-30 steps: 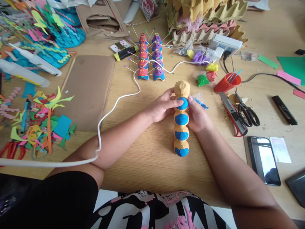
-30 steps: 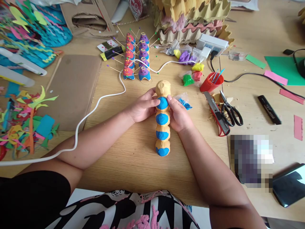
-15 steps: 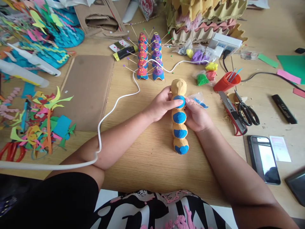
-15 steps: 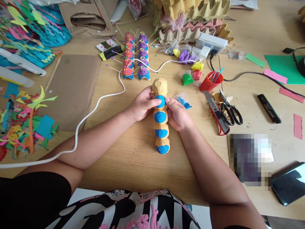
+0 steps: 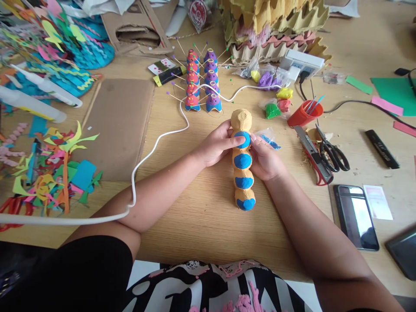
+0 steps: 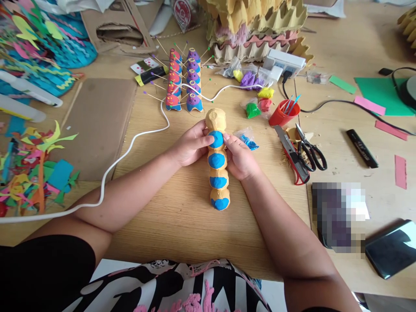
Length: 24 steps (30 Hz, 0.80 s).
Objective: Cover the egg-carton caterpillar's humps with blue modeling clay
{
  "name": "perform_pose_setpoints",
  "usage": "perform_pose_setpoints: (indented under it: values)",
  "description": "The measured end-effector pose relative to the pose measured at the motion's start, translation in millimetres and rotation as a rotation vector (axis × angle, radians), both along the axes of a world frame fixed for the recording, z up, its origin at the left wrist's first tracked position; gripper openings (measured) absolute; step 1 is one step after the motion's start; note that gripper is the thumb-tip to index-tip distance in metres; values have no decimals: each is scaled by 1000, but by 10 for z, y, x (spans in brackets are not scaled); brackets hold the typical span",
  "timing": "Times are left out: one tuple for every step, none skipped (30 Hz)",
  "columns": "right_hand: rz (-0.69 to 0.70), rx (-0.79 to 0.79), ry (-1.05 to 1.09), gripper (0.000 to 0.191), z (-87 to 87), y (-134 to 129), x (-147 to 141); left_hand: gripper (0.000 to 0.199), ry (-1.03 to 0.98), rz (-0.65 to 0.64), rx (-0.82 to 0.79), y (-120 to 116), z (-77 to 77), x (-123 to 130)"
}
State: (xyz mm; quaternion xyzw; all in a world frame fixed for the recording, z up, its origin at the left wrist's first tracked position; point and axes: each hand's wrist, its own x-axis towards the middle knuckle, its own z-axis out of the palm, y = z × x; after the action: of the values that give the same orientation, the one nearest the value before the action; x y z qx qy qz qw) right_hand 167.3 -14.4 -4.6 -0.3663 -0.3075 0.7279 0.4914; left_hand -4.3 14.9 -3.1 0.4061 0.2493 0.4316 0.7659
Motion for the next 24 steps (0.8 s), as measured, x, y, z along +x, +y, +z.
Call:
perform_pose_setpoints:
  values:
    - [0,-1,9,38,0,-3,-2,71,-2,-1,0,-1,1,2]
    - [-1,-6,13,38,1,-5,-4,68,1,3,0,-4,3,7]
    - [-3,-14,12,39,3,-8,-5,66,9,11,-2,-9,7,14]
    - [-5,-21,7,39,4,-11,-5,63,22,25,-4,-15,11,22]
    - [-4,-29,-1,40,5,-14,-5,60,39,43,-4,-22,15,32]
    - [-1,-34,-8,40,4,-15,-4,57,57,62,-2,-28,16,41]
    - [5,-37,-14,41,2,-15,-3,56,73,82,3,-33,16,50]
    - [11,-36,-17,42,-2,-14,-2,55,85,100,11,-36,13,57]
    - [16,-31,-21,42,-8,-11,-1,55,92,113,22,-38,7,62]
    - [18,-23,-25,42,-15,-7,0,56,93,119,32,-39,1,65]
    - [16,-14,-28,42,-23,-1,2,58,91,118,38,-39,-7,68]
    - [12,-5,-32,42,-31,5,3,62,87,111,39,-37,-14,69]
    - [7,1,-35,42,-38,11,5,66,83,102,35,-36,-21,70]
    - [3,4,-37,42,-43,16,7,70,77,96,25,-34,-27,72]
    - [-1,6,-35,42,-45,21,10,74,71,95,13,-33,-33,74]
    - [-5,7,-29,42,-45,25,13,76,64,101,-1,-33,-38,76]
    - [-11,8,-18,41,-42,28,15,76,60,108,-13,-33,-43,78]
    - [-18,10,-6,41,-37,29,18,76,59,116,-22,-34,-49,79]
    - [-25,10,2,41,-29,30,19,74,62,119,-27,-37,-55,80]
    - [-30,8,5,41,-20,30,19,73,68,119,-22,-40,-62,80]
    - [-32,5,1,41,-11,29,17,72,75,116,-9,-44,-68,79]
    - [-32,-2,-8,42,-2,27,14,71,84,114,9,-50,-73,78]
    - [-30,-9,-19,42,6,26,9,71,91,114,30,-56,-77,77]
    - [-29,-15,-27,42,11,24,3,71,99,119,52,-64,-81,77]
